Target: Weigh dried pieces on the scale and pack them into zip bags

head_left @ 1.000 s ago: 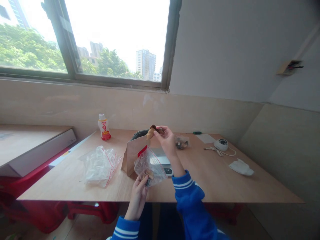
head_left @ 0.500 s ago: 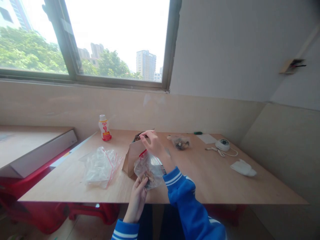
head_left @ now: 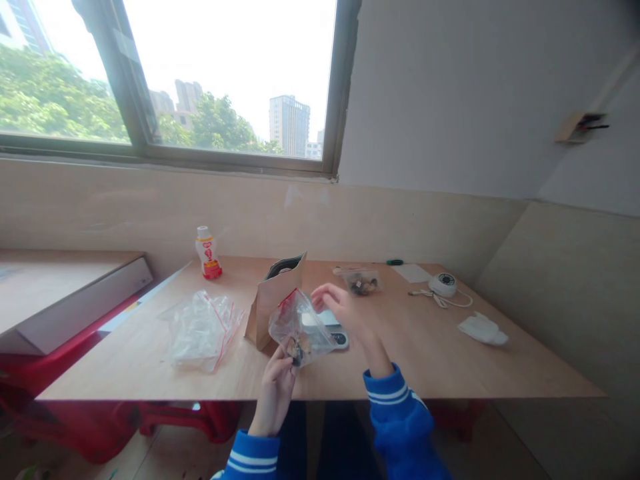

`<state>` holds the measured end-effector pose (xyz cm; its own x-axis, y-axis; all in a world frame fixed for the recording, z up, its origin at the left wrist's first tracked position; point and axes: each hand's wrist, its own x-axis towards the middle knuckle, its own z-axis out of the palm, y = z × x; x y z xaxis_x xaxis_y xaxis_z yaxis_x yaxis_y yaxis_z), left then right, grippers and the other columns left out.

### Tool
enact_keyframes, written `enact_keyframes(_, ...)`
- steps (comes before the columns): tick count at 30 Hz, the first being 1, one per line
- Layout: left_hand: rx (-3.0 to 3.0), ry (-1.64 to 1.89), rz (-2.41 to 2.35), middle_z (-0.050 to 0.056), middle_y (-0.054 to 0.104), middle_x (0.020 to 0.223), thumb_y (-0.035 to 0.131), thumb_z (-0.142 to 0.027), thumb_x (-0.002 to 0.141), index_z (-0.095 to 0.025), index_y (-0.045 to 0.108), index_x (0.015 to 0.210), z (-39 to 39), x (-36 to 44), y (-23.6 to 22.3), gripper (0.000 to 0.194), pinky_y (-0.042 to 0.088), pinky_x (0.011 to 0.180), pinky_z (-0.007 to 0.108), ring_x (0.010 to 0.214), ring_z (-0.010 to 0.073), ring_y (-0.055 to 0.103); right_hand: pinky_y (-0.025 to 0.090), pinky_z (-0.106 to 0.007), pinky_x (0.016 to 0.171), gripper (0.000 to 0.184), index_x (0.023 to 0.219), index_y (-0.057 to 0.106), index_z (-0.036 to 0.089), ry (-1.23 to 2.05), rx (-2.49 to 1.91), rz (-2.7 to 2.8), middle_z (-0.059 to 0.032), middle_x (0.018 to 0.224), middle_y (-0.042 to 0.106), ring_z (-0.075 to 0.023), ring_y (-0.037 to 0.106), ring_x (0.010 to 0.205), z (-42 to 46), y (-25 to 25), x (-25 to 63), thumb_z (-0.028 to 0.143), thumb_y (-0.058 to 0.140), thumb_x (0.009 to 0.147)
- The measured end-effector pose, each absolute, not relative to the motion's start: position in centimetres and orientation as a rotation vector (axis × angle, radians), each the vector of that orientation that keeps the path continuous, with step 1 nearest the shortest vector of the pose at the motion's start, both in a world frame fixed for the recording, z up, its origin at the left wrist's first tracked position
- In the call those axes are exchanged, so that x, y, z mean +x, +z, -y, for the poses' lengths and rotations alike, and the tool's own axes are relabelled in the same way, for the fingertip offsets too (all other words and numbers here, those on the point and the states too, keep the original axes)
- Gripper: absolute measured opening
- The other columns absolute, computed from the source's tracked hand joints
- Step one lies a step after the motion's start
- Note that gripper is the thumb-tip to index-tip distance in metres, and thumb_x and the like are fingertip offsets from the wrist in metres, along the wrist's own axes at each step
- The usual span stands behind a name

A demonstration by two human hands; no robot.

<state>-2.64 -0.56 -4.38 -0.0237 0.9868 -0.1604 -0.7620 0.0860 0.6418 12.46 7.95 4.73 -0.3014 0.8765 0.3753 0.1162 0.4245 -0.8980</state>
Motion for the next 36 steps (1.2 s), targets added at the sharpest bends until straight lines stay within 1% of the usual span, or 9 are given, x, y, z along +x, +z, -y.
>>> enact_keyframes(4, 0.446, 1.466, -0.669, 0.007, 0.070, 0.105, 0.072, -0.015, 0.064, -0.017, 0.070, 0.103, 0.5, -2.5, -4.4, 0.039, 0.045, 0.095, 0.029, 0.104, 0.0209, 0.062, 0.051, -0.026, 0.060, 0.015, 0.087, 0.061, 0.018, 1.256, -0.979, 1.719, -0.0013, 0.083, 0.064, -0.0138, 0.065, 0.067, -7.4, 1.6, 13.5, 0.030, 0.055, 0.081)
enact_keyframes(8, 0.465, 1.468, -0.656, 0.006, 0.070, 0.107, 0.074, -0.018, 0.066, -0.018, 0.070, 0.100, 0.4, -2.4, -4.4, 0.034, 0.045, 0.095, 0.026, 0.107, 0.0196, 0.061, 0.048, -0.023, 0.045, 0.028, 0.086, 0.051, 0.020, 1.362, -1.020, 1.453, 0.0016, 0.083, 0.061, -0.0117, 0.063, 0.051, -6.7, 0.7, 12.9, 0.039, 0.068, 0.073)
enact_keyframes(11, 0.489, 1.468, -0.686, 0.007, 0.070, 0.109, 0.076, -0.020, 0.066, -0.018, 0.071, 0.100, 0.3, -2.4, -4.6, 0.034, 0.044, 0.097, 0.027, 0.111, 0.0213, 0.060, 0.039, -0.019, 0.033, 0.036, 0.083, 0.051, 0.020, 1.419, -1.086, 1.441, 0.0046, 0.071, 0.059, -0.0090, 0.056, 0.039, -6.3, 0.9, 12.5, 0.045, 0.072, 0.069)
enact_keyframes(14, 0.500, 1.497, -0.732, 0.007, 0.071, 0.106, 0.079, -0.022, 0.062, -0.016, 0.071, 0.095, 0.2, -2.3, -5.0, 0.034, 0.046, 0.095, 0.029, 0.109, 0.0228, 0.061, 0.032, -0.016, 0.029, 0.036, 0.089, 0.057, 0.020, 1.520, -1.070, 1.528, 0.0058, 0.059, 0.057, -0.0085, 0.053, 0.036, -6.0, 0.9, 12.2, 0.050, 0.068, 0.072)
enact_keyframes(18, 0.529, 1.527, -0.770, 0.007, 0.071, 0.104, 0.080, -0.024, 0.060, -0.017, 0.071, 0.094, 0.1, -2.3, -5.4, 0.036, 0.048, 0.089, 0.028, 0.102, 0.0213, 0.064, 0.035, -0.017, 0.031, 0.038, 0.104, 0.063, 0.021, 1.584, -0.990, 1.642, 0.0039, 0.055, 0.059, -0.0088, 0.052, 0.036, -5.5, 0.8, 12.0, 0.051, 0.058, 0.082)
enact_keyframes(21, 0.545, 1.552, -0.807, 0.007, 0.072, 0.101, 0.080, -0.025, 0.060, -0.017, 0.071, 0.093, 0.1, -2.3, -5.4, 0.035, 0.049, 0.086, 0.027, 0.097, 0.0202, 0.066, 0.043, -0.021, 0.039, 0.034, 0.103, 0.067, 0.022, 1.614, -0.915, 1.700, 0.0000, 0.071, 0.067, -0.0099, 0.055, 0.044, -5.0, 0.9, 12.3, 0.048, 0.058, 0.082)
enact_keyframes(24, 0.540, 1.570, -0.861, 0.006, 0.072, 0.094, 0.081, -0.026, 0.058, -0.017, 0.071, 0.089, 0.1, -2.2, -5.5, 0.033, 0.049, 0.082, 0.027, 0.092, 0.0193, 0.066, 0.050, -0.024, 0.049, 0.032, 0.100, 0.069, 0.023, 1.601, -0.865, 1.712, -0.0023, 0.086, 0.068, -0.0111, 0.058, 0.056, -4.7, 0.8, 12.9, 0.047, 0.058, 0.083)
enact_keyframes(30, 0.525, 1.576, -0.872, 0.005, 0.072, 0.093, 0.080, -0.028, 0.058, -0.016, 0.070, 0.088, 0.1, -2.0, -6.4, 0.033, 0.050, 0.078, 0.025, 0.090, 0.0179, 0.066, 0.053, -0.026, 0.060, 0.039, 0.105, 0.067, 0.020, 1.590, -0.804, 1.790, -0.0052, 0.097, 0.065, -0.0149, 0.062, 0.073, -4.7, -0.7, 13.5, 0.046, 0.066, 0.076)
enact_keyframes(36, 0.507, 1.582, -0.859, 0.006, 0.072, 0.095, 0.079, -0.024, 0.059, -0.017, 0.069, 0.090, 0.0, -2.2, -6.2, 0.034, 0.051, 0.080, 0.028, 0.092, 0.0198, 0.067, 0.051, -0.026, 0.063, 0.042, 0.108, 0.067, 0.024, 1.415, -0.906, 1.875, -0.0045, 0.107, 0.064, -0.0135, 0.059, 0.072, -4.6, -1.1, 13.2, 0.039, 0.075, 0.069)
